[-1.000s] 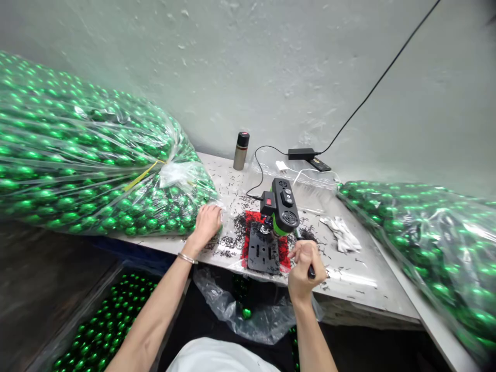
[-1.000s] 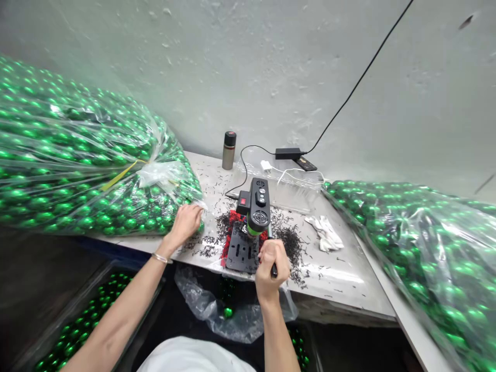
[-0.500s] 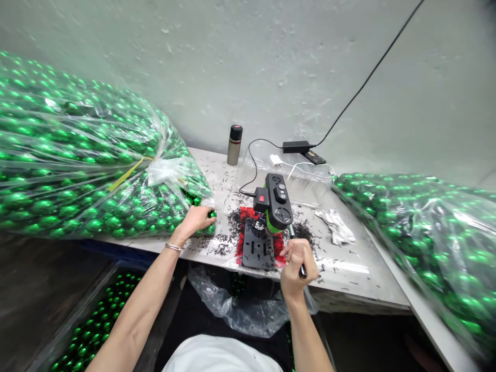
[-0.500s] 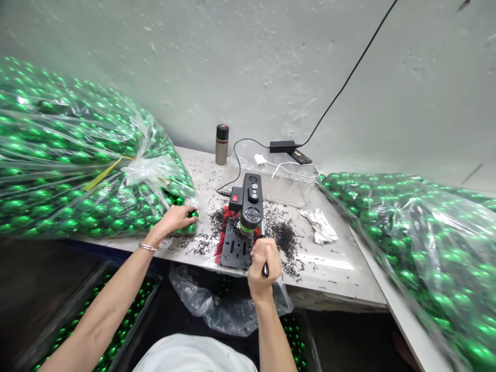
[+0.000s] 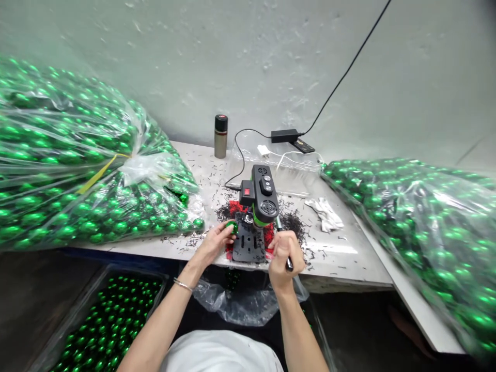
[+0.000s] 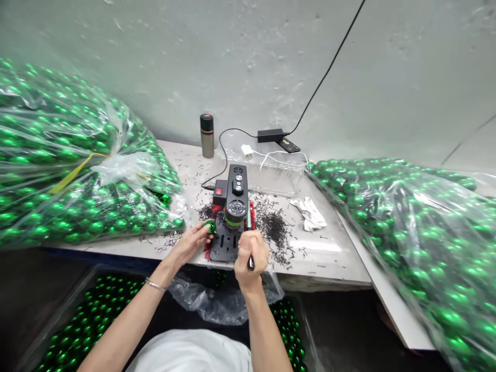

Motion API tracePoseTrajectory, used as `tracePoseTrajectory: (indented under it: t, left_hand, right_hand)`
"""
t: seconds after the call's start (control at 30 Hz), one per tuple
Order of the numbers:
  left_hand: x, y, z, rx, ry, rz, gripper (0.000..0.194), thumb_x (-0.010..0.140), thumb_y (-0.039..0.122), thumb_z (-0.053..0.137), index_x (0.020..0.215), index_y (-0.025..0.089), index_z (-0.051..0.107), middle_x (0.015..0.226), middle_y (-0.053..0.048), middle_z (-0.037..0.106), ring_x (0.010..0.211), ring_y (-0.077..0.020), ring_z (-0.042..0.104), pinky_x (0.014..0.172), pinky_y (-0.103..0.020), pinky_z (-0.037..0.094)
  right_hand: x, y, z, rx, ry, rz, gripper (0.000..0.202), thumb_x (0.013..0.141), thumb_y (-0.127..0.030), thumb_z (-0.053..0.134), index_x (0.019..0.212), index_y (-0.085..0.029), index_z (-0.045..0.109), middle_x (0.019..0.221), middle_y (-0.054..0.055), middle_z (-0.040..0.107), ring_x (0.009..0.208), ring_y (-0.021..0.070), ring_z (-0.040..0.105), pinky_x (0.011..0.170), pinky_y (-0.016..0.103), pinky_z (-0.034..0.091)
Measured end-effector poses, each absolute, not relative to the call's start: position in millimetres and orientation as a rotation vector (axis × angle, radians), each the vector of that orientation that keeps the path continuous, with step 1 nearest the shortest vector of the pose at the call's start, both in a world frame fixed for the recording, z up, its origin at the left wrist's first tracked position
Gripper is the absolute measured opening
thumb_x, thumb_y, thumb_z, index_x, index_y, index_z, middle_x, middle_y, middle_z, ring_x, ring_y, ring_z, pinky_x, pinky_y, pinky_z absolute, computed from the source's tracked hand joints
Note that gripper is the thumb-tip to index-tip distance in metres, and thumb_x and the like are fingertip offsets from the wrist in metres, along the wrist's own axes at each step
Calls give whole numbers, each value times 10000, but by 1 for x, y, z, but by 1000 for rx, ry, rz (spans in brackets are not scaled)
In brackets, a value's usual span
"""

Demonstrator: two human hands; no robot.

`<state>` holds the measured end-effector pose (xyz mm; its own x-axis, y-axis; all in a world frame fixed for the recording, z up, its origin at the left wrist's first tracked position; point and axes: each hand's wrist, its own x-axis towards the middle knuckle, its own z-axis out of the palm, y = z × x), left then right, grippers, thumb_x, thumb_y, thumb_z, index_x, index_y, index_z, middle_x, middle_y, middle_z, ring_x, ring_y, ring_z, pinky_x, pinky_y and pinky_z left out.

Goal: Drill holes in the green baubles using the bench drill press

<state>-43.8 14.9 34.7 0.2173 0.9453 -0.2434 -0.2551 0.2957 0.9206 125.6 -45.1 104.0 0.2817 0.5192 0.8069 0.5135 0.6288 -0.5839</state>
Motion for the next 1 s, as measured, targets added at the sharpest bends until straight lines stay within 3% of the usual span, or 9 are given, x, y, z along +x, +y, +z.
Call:
tracePoseTrajectory:
  t: [0.17, 0.33, 0.53, 0.7, 1.0]
  left_hand:
    - [-19, 11, 22, 1138, 1146, 934, 547, 762, 460, 744, 1198, 140, 666, 783, -22, 701, 658, -137, 624, 529, -217, 445]
    - [-14, 9, 25, 1484, 1264, 903, 480, 819, 427, 672, 1207, 144, 683, 630, 14, 645, 597, -162, 587, 599, -269, 451]
    - [-8, 2, 27, 1856, 1383, 869, 403, 882, 396, 636, 1237, 209, 672, 842, -37, 747, 694, -201, 664, 685, -297, 508]
    - [-5, -2, 22, 2090, 1342, 937, 367, 908, 371, 633, 1226, 189, 664, 1012, -94, 762, 814, -229, 717, 764, -320, 551]
    - [-2, -3, 24, 2139, 1370, 957, 329, 912, 346, 648, 1191, 174, 671, 1019, -99, 766, 855, -225, 735, 785, -312, 574]
  right_hand:
    - [124, -47, 107, -1008, -1358, -10, 324, 958, -154, 431, 639, -211, 449, 641, -14, 499, 603, 124, 508, 567, 283, 387]
    - [124, -48, 106, -1005, -1365, -4, 310, 956, -139, 431, 654, -205, 464, 655, -15, 511, 608, 113, 510, 571, 274, 383]
    - [125, -49, 105, -1002, -1382, -11, 321, 954, -136, 427, 642, -207, 452, 650, -14, 508, 603, 114, 508, 561, 274, 376]
    - [125, -49, 105, -991, -1388, -5, 308, 953, -119, 425, 658, -203, 454, 659, -15, 505, 611, 106, 503, 564, 265, 374]
    - [132, -44, 66, -898, -1477, -92, 297, 981, -193, 378, 689, -218, 430, 693, -14, 497, 626, 121, 507, 642, 308, 464]
